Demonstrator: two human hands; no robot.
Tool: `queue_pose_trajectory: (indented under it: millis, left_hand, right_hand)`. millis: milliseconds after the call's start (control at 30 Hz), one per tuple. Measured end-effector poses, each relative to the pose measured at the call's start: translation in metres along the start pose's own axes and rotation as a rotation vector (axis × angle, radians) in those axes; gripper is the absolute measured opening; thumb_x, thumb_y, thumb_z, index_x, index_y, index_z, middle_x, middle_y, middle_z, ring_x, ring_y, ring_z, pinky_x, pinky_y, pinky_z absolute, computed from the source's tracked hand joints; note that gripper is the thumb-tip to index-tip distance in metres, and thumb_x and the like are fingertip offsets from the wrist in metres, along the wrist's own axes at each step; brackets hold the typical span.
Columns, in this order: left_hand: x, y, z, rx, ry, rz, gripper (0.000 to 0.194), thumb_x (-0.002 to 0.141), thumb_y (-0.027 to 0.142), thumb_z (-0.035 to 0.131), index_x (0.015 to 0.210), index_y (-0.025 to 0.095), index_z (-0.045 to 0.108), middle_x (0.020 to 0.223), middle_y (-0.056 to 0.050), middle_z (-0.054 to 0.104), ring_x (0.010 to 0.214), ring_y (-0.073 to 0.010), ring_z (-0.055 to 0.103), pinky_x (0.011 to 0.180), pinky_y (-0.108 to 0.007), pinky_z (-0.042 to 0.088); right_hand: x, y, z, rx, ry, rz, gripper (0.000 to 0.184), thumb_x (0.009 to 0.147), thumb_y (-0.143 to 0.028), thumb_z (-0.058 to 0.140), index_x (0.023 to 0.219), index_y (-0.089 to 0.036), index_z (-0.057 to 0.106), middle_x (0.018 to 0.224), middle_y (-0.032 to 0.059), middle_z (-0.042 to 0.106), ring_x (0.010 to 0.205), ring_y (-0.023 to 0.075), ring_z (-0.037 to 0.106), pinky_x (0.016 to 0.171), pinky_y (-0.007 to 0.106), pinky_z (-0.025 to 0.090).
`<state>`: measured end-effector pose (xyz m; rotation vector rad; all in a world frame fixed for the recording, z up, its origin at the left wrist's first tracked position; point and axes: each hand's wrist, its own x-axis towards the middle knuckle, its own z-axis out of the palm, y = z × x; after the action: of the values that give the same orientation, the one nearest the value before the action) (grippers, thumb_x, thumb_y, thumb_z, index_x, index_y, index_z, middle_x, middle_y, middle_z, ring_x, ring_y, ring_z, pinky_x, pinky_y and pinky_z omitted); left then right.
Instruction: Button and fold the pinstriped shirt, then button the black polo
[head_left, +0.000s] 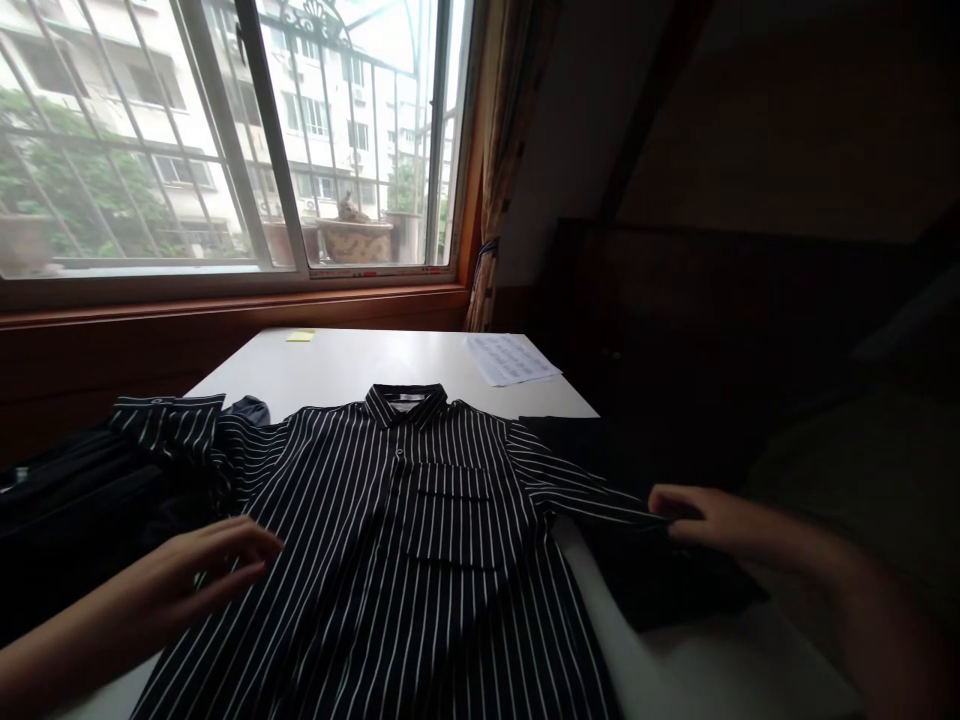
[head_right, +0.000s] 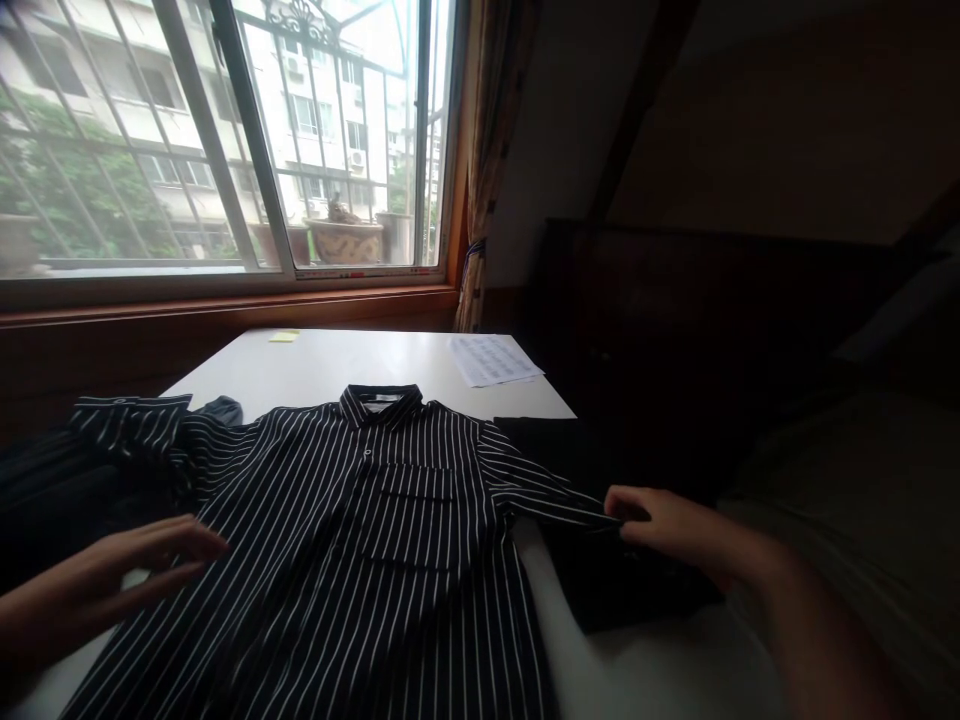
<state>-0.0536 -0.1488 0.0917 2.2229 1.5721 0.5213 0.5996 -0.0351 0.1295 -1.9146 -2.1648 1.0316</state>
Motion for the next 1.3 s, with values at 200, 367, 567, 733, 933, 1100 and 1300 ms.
queue_pose_trajectory:
  millis: [200,367,567,733,933,1100,1300]
  left_hand:
    - [0.115,-0.037,0.018,0.093,0.089,0.040,0.051,0.094,0.058,0.046,0.127,0.024,0.063,0.135,-0.008,0.060,0.126,-0.0264,0.055,0.111,-0.041,0.041]
    - [0.160,-0.071,0.051,0.389,0.149,-0.097,0.060,0.096,0.052,0.037,0.143,0.017,0.051,0.150,-0.013,0.048,0.142,-0.0320,0.036,0.117,-0.050,0.030]
    - [0.163,-0.113,0.055,0.470,0.089,-0.288,0.063,0.097,0.057,0.028,0.153,0.030,0.033,0.163,-0.006,0.025,0.150,-0.0345,0.020,0.115,-0.063,0.019]
    - [0.157,-0.130,0.046,0.488,0.064,-0.338,0.067,0.095,0.060,0.026,0.154,0.028,0.033,0.163,-0.007,0.024,0.150,-0.0348,0.019,0.116,-0.061,0.018]
    - [0.156,-0.131,0.048,0.486,0.069,-0.350,0.067,0.095,0.060,0.026,0.154,0.029,0.031,0.164,-0.007,0.021,0.150,-0.0350,0.017,0.117,-0.060,0.016]
    - [0.156,-0.130,0.049,0.484,0.053,-0.356,0.069,0.094,0.063,0.027,0.155,0.030,0.027,0.165,-0.008,0.017,0.151,-0.0359,0.014,0.117,-0.062,0.014]
    - [0.156,-0.130,0.052,0.437,0.013,-0.399,0.070,0.091,0.069,0.033,0.153,0.039,0.028,0.166,-0.006,0.012,0.150,-0.0425,0.009,0.112,-0.072,0.011]
  right_hand:
    - [0.011,-0.008,0.000,0.123,0.109,-0.011,0.046,0.086,-0.063,0.052,0.099,-0.020,0.065,0.085,0.0062,0.070,0.070,0.0202,0.066,0.067,0.030,0.050]
    - [0.042,-0.012,0.023,-0.048,0.135,-0.015,0.046,0.076,-0.061,0.064,0.099,-0.021,0.070,0.101,0.0074,0.073,0.096,0.0266,0.066,0.081,0.031,0.050]
    - [0.042,-0.013,0.045,-0.080,-0.036,0.074,0.058,0.060,-0.053,0.080,0.106,-0.019,0.068,0.106,0.0076,0.072,0.099,0.0280,0.067,0.083,0.030,0.051]
    - [0.027,-0.008,0.017,0.156,-0.177,0.077,0.044,0.062,-0.045,0.079,0.096,-0.018,0.071,0.101,0.0069,0.075,0.099,0.0294,0.069,0.082,0.031,0.053]
    - [0.021,0.005,-0.036,0.032,0.301,0.045,0.035,0.067,-0.043,0.070,0.094,-0.021,0.067,0.095,0.0065,0.074,0.094,0.0299,0.069,0.078,0.033,0.053]
    - [0.026,0.012,-0.029,-0.002,0.139,0.096,0.054,0.055,-0.032,0.075,0.108,-0.022,0.067,0.104,0.0055,0.074,0.102,0.0305,0.068,0.086,0.033,0.053]
    - [0.043,0.013,-0.016,-0.044,0.161,0.159,0.061,0.062,-0.053,0.074,0.113,-0.020,0.069,0.101,0.0086,0.074,0.094,0.0300,0.070,0.081,0.037,0.055]
